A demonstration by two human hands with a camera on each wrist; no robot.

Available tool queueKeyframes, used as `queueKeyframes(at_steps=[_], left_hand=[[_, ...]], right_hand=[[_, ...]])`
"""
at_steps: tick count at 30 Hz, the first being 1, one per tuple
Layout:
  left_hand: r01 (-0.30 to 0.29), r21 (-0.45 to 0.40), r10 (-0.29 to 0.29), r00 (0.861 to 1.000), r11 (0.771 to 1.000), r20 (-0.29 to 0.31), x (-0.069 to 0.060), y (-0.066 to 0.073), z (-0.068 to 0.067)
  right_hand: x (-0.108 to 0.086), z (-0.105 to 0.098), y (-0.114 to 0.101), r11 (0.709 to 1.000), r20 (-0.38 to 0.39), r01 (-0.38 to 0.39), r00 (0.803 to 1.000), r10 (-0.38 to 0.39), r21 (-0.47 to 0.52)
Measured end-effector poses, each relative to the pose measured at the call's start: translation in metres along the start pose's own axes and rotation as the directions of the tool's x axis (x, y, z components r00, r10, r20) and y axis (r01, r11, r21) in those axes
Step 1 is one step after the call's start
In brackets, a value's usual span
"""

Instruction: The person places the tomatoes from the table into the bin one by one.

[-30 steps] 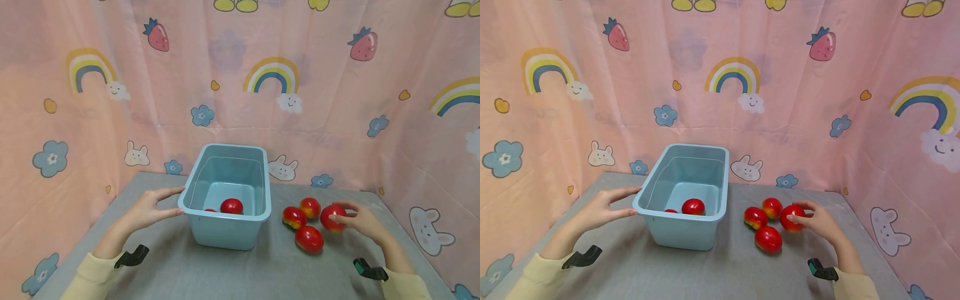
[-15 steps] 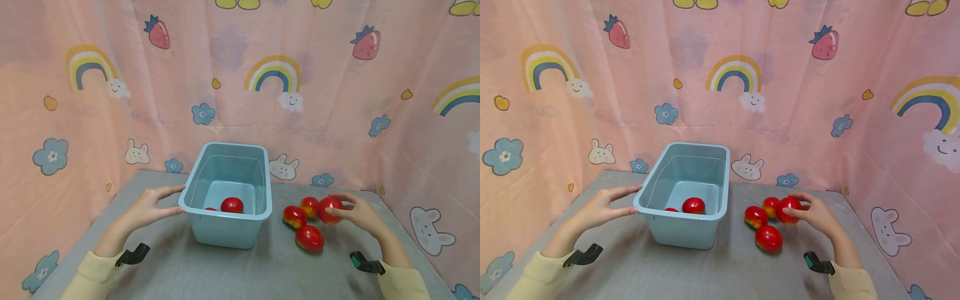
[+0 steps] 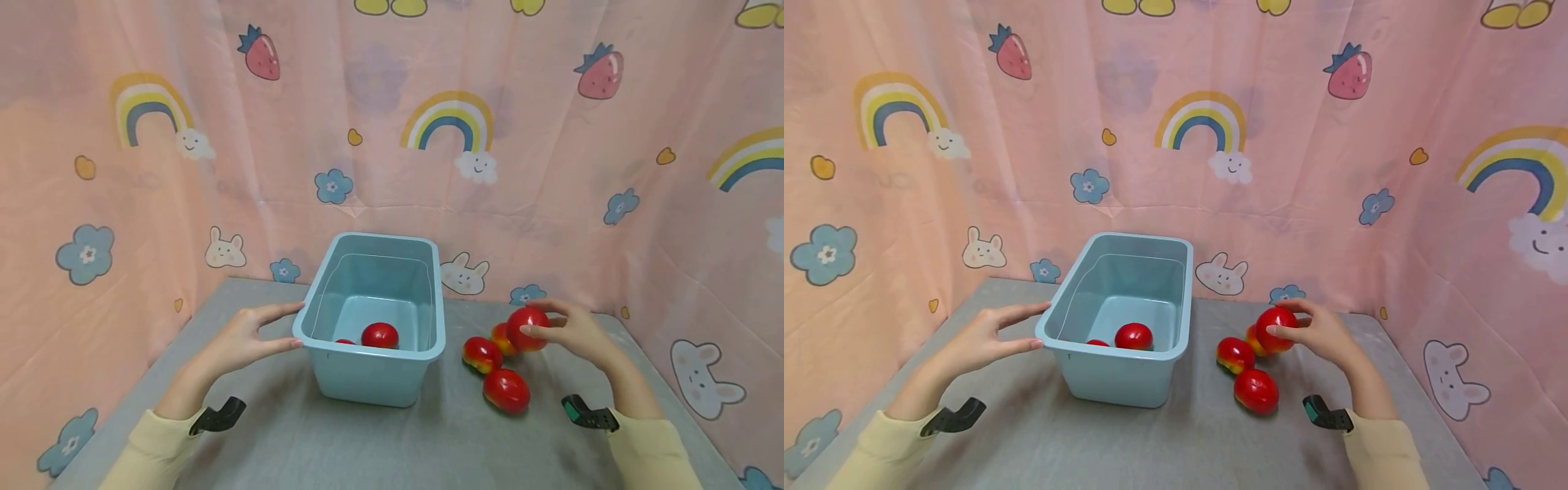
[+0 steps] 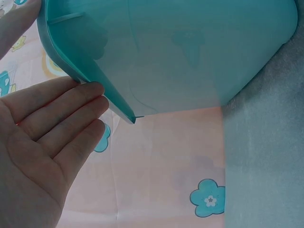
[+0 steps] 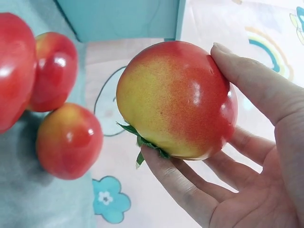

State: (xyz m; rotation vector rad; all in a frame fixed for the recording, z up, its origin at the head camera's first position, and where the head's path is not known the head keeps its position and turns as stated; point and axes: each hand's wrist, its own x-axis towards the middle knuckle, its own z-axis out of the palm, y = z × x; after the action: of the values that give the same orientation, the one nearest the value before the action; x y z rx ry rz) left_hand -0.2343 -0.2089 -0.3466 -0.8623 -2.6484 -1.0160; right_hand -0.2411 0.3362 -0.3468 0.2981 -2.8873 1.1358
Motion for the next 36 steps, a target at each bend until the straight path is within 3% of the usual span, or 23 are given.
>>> queueKeyframes(at_steps=[10,36], left_hand=[[0.007,-0.005,-0.007,1.000,1.000,0.005,0.000,0.000,0.000],[0.013,-0.015,-0.013,1.000,1.000,0.003,0.000,0.000,0.001]], right_hand=[[0.012,-0.004,-0.019,0.999,0.010,-0.044,0.999,0.044,-0.024],[0.038,-0.002,-0.069,0.996,0.027,0.081,0.996,-0.081,0.025]])
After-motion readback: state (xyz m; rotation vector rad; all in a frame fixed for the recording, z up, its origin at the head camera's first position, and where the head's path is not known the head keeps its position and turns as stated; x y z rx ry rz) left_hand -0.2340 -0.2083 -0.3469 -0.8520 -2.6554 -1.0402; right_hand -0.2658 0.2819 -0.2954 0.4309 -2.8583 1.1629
